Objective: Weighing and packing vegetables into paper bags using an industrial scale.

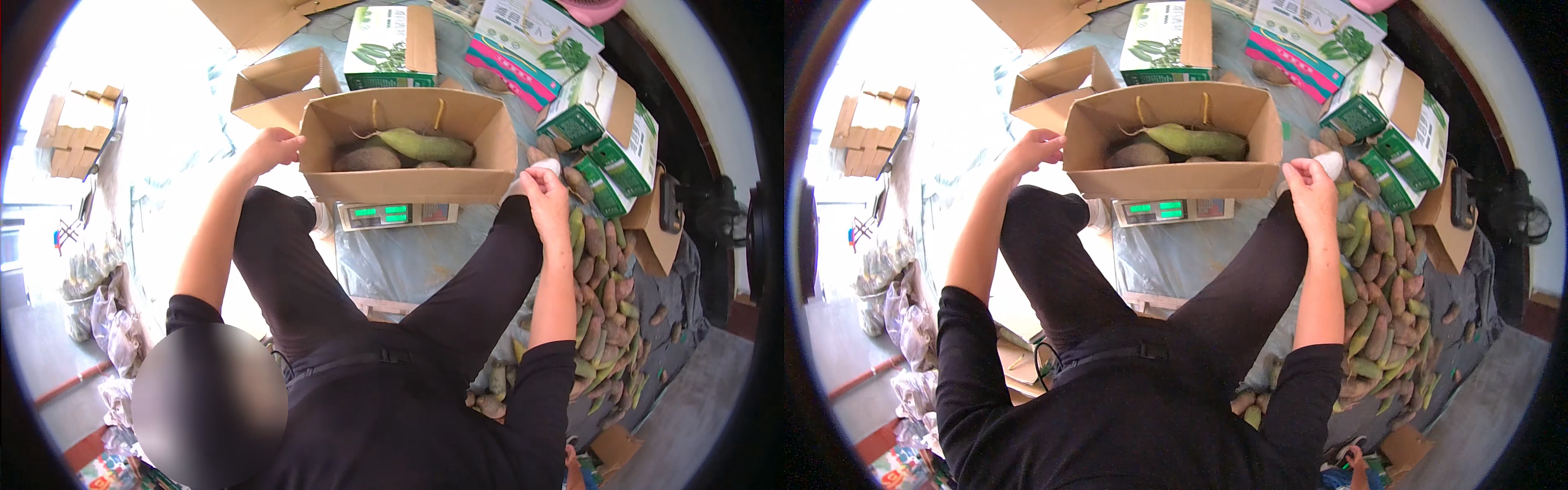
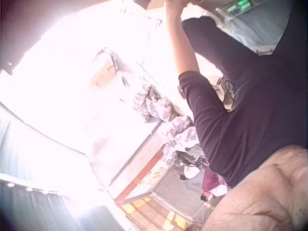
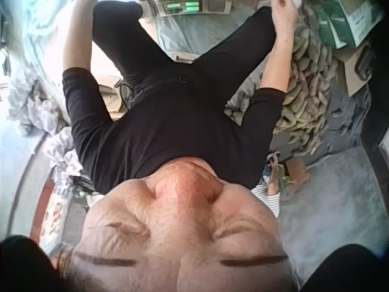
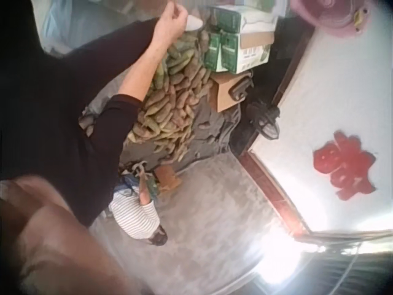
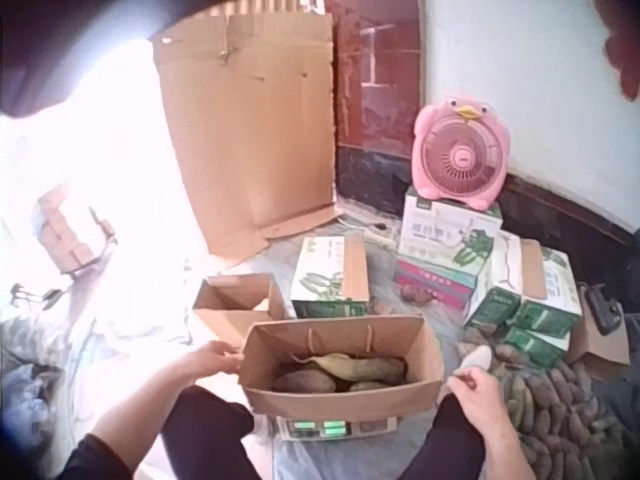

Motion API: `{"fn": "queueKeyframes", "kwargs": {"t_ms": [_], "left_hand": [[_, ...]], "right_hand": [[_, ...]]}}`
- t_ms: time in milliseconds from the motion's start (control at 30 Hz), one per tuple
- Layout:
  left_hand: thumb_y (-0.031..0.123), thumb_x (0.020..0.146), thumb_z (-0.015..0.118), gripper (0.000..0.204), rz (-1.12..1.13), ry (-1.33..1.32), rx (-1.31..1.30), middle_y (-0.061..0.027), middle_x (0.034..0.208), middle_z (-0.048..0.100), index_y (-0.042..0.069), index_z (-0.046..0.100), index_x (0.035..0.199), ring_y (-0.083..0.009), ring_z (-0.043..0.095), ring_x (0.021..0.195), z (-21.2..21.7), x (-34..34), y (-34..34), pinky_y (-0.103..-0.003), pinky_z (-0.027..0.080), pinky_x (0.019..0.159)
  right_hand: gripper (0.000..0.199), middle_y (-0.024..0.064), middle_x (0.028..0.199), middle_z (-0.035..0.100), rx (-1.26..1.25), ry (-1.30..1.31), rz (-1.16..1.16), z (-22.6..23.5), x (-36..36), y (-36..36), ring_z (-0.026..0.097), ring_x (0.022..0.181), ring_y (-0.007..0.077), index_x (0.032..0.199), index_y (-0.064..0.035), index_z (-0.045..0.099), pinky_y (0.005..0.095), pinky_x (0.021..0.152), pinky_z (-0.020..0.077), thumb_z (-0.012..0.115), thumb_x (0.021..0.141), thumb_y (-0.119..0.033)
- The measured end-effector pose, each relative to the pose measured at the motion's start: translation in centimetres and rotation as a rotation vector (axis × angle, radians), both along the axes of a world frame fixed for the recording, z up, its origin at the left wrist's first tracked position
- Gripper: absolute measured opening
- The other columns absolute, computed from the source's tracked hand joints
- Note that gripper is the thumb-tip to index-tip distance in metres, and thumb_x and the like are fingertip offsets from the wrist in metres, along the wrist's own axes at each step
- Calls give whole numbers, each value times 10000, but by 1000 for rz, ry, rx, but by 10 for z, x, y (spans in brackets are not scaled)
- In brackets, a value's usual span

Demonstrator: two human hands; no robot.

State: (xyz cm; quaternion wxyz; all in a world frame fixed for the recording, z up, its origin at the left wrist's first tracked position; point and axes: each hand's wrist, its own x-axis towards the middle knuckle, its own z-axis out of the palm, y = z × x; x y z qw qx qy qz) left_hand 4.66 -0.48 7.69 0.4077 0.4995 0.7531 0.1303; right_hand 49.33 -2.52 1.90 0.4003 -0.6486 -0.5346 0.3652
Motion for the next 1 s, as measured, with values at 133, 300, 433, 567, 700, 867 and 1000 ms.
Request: {"fn": "queueKeyframes", "kwargs": {"t_ms": [133, 300, 433, 567, 700, 867, 1000], "left_hand": [[494, 834, 548, 499, -234, 168, -161, -90, 775, 657, 12, 649, 911, -152, 610, 722, -25, -14, 21, -294, 468, 619], [404, 829, 574, 487, -313, 210, -138, -130, 608, 628, -59, 640, 694, -185, 623, 533, -41, -10, 31, -319, 508, 561], [248, 795, 564, 348, -270, 162, -155, -150, 640, 640, -71, 640, 679, -211, 658, 548, -47, -11, 35, -313, 532, 526], [154, 741, 527, 240, -281, 117, -150, -176, 709, 651, -43, 663, 725, -230, 667, 577, -52, -18, 35, -326, 534, 610], [119, 718, 487, 236, -250, 168, -115, -157, 675, 654, -32, 668, 696, -239, 664, 590, -52, -28, 33, -336, 530, 642], [124, 708, 465, 251, -299, 278, -47, -128, 659, 660, -8, 677, 683, -242, 666, 656, -64, -71, 33, -348, 523, 683], [145, 764, 512, 189, -388, 376, 36, -115, 748, 645, 64, 682, 783, -249, 628, 767, -80, -137, 24, -348, 501, 728]], "right_hand": [[326, 58, 703, 614, -58, -259, 81, 14, -3, 30, 562, 643, 134, 835, 0, 623, 280, 626, 450, 657, 807, -323], [436, 147, 673, 594, -178, -659, 199, 24, -18, 62, 570, 624, 263, 719, -20, 599, 362, 600, 435, 634, 758, -452], [413, 207, 745, 601, -261, -866, 266, 19, -23, 80, 574, 725, 377, 717, -18, 583, 447, 651, 436, 578, 768, -428], [379, 241, 896, 608, -298, -963, 289, 25, -39, 86, 579, 879, 397, 862, -29, 643, 466, 739, 443, 536, 785, -385], [354, 232, 907, 616, -289, -916, 247, 36, -56, 89, 575, 892, 401, 852, -21, 650, 467, 766, 440, 521, 747, -334], [347, 230, 829, 615, -256, -850, 242, 59, -92, 100, 577, 823, 406, 801, -6, 637, 443, 714, 438, 509, 711, -315], [369, 247, 760, 589, -101, -873, 365, 81, -139, 120, 566, 770, 415, 742, 16, 605, 460, 664, 422, 503, 699, -335]]}}
